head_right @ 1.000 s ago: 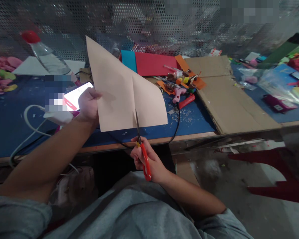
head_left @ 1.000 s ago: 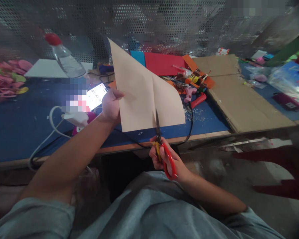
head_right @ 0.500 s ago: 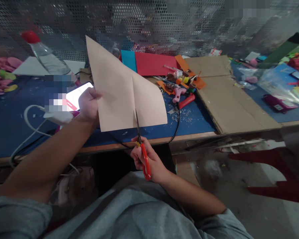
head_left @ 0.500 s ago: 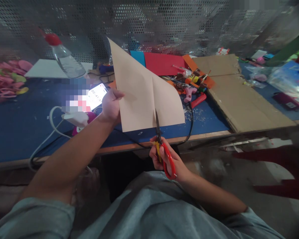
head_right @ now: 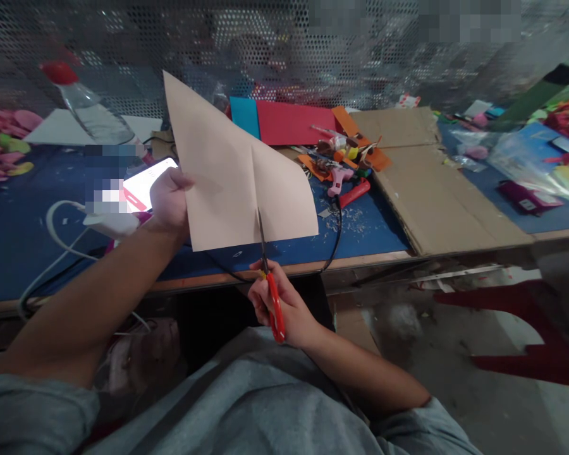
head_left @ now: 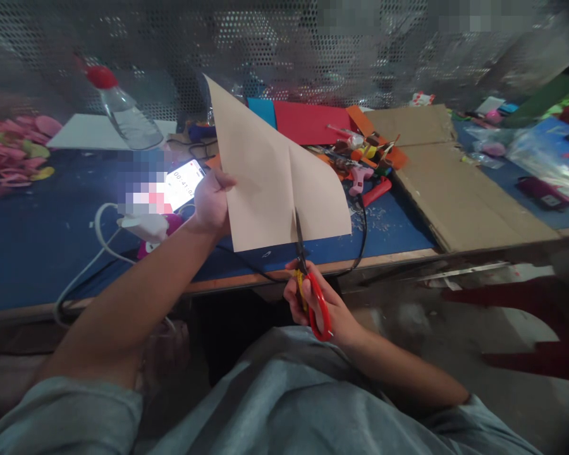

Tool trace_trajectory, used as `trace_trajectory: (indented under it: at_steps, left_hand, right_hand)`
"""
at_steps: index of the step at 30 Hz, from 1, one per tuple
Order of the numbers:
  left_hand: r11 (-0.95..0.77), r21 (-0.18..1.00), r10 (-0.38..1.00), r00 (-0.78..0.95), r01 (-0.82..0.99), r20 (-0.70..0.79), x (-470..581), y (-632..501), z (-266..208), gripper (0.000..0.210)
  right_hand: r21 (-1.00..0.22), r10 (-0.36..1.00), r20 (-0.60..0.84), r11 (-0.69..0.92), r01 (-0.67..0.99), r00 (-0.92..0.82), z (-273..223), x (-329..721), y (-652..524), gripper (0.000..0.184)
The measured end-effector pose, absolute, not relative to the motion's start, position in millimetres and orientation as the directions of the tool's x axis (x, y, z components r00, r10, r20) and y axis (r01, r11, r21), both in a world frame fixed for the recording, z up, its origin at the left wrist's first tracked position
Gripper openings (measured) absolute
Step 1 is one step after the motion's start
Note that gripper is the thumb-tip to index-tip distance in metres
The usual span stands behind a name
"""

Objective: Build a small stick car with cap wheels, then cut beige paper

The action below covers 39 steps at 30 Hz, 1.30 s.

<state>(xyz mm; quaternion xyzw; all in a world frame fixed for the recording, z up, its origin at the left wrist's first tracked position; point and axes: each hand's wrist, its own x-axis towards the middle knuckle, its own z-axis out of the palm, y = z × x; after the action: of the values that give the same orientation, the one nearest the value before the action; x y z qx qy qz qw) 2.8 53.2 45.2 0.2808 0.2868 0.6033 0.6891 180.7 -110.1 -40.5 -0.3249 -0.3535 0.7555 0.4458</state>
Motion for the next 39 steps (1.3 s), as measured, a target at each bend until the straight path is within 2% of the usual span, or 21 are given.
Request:
trace_trajectory:
  at_steps: [11,18,27,35,39]
  left_hand:
    - [0.115,0.73,0.992,0.114,-0.674,-0.051,3.0,51.9,46.1,0.053]
    - [0.154,0.743,0.988,0.119,-0.651,-0.101,5.0,51.0,51.3,0.054]
    - [0.115,0.736,0.993,0.096,-0.667,-0.068,4.6,52.2,48.0,0.049]
    - [0.108,0.738,0.994,0.085,-0.666,-0.069,2.9,54.0,46.1,0.059]
    - [0.121,0.728,0.991,0.123,-0.675,-0.05,2.5,53.6,46.6,0.057]
  right_hand:
    - [-0.814,0.896,-0.183,-0.368,-0.449,-0.404,-40.6,180.9,-110.0,0.061]
    - [-0.835,0.897,-0.166,-0.349,-0.425,-0.41,-41.1,182.2,-109.3,0.061]
    - [-0.826,0.887,-0.17,-0.366,-0.428,-0.43,-41.8,182.9,-109.1,0.061]
    - [-0.827,0.889,-0.16,-0.358,-0.434,-0.429,-42.4,183.0,-109.2,0.058]
    - [-0.829,0.887,-0.163,-0.361,-0.427,-0.432,-41.8,183.2,-108.7,0.059]
